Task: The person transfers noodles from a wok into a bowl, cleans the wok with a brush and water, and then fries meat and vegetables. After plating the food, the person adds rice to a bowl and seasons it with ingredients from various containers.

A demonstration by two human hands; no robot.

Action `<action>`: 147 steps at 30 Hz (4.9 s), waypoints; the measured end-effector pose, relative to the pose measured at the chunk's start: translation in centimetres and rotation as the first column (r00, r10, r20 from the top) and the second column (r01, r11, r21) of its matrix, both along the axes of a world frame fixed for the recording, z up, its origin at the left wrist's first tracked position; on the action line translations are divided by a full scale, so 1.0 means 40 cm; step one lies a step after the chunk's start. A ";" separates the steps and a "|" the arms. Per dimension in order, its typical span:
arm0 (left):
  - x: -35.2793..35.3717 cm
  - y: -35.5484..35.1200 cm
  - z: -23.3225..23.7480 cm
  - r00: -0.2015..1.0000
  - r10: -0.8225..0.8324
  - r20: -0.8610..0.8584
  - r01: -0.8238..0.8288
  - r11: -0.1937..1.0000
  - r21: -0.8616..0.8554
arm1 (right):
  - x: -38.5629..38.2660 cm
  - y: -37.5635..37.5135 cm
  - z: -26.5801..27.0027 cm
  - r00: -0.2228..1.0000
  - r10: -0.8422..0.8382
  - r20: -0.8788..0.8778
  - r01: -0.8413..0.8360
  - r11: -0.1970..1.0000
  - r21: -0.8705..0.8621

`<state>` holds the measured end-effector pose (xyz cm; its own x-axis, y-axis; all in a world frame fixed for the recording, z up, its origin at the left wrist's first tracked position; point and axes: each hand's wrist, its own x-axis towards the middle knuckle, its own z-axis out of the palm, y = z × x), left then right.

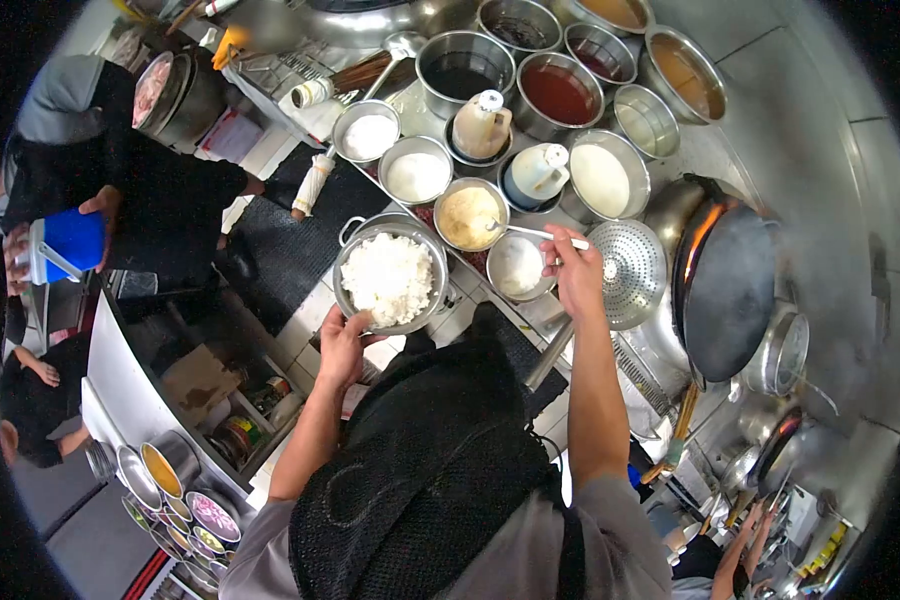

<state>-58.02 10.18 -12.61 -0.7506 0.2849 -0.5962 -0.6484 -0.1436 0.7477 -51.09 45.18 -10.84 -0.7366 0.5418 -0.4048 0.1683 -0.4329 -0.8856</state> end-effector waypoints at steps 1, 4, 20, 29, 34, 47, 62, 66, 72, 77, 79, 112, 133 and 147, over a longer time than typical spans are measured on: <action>-0.003 -0.001 0.001 1.000 -0.002 -0.022 0.002 1.000 -0.003 | 0.008 0.008 0.003 1.000 -0.009 -0.012 0.009 1.000 -0.023; -0.010 0.006 0.018 0.998 -0.003 -0.058 0.003 1.000 -0.001 | 0.019 0.018 0.016 0.998 -0.023 -0.055 0.020 0.998 -0.066; -0.048 0.059 0.046 0.994 0.058 -0.093 -0.055 0.998 0.031 | -0.002 0.027 0.037 1.000 -0.020 -0.023 0.020 1.000 -0.006; -0.083 0.094 0.044 0.999 -0.009 -0.033 0.013 0.989 0.145 | -0.063 -0.007 0.114 0.993 0.043 -0.108 -0.029 0.991 0.132; -0.066 0.087 0.018 0.999 -0.020 -0.035 0.027 0.977 0.214 | -0.048 0.001 0.079 0.998 0.025 -0.052 -0.010 0.965 0.264; -0.050 -0.053 -0.032 0.987 0.114 -0.114 -0.113 0.994 0.013 | -0.138 -0.060 -0.045 0.935 0.238 0.262 -0.343 0.794 0.502; -0.050 -0.010 -0.005 0.990 0.087 -0.109 -0.083 0.996 0.042 | 0.012 0.048 -0.003 0.998 0.037 -0.053 -0.041 0.997 -0.064; -0.050 0.004 -0.001 0.989 0.090 -0.118 -0.084 0.995 0.058 | 0.014 0.058 -0.017 0.998 0.013 -0.059 -0.015 0.999 -0.039; -0.039 0.006 -0.003 0.990 0.082 -0.114 -0.075 0.995 0.069 | -0.030 0.025 -0.020 0.995 0.094 0.032 -0.097 0.991 0.093; -0.032 0.003 0.010 0.990 0.093 -0.107 -0.088 0.995 0.052 | -0.088 -0.009 -0.056 0.959 0.238 0.155 -0.275 0.916 0.291; -0.029 -0.002 0.007 0.989 0.099 -0.108 -0.094 0.994 0.051 | -0.101 -0.022 -0.062 0.952 0.253 0.174 -0.297 0.900 0.318; -0.049 0.036 0.024 0.981 0.119 -0.156 -0.106 0.990 0.090 | -0.030 0.061 0.001 0.998 0.062 0.033 -0.065 0.994 0.087; -0.108 0.101 0.049 0.979 0.145 -0.142 -0.136 0.988 0.071 | -0.040 0.033 0.101 0.995 0.096 -0.036 -0.094 0.995 0.035; -0.121 0.051 0.092 0.996 0.086 -0.017 -0.083 0.988 0.134 | -0.056 -0.087 0.263 0.806 0.571 -0.155 -0.270 0.588 0.763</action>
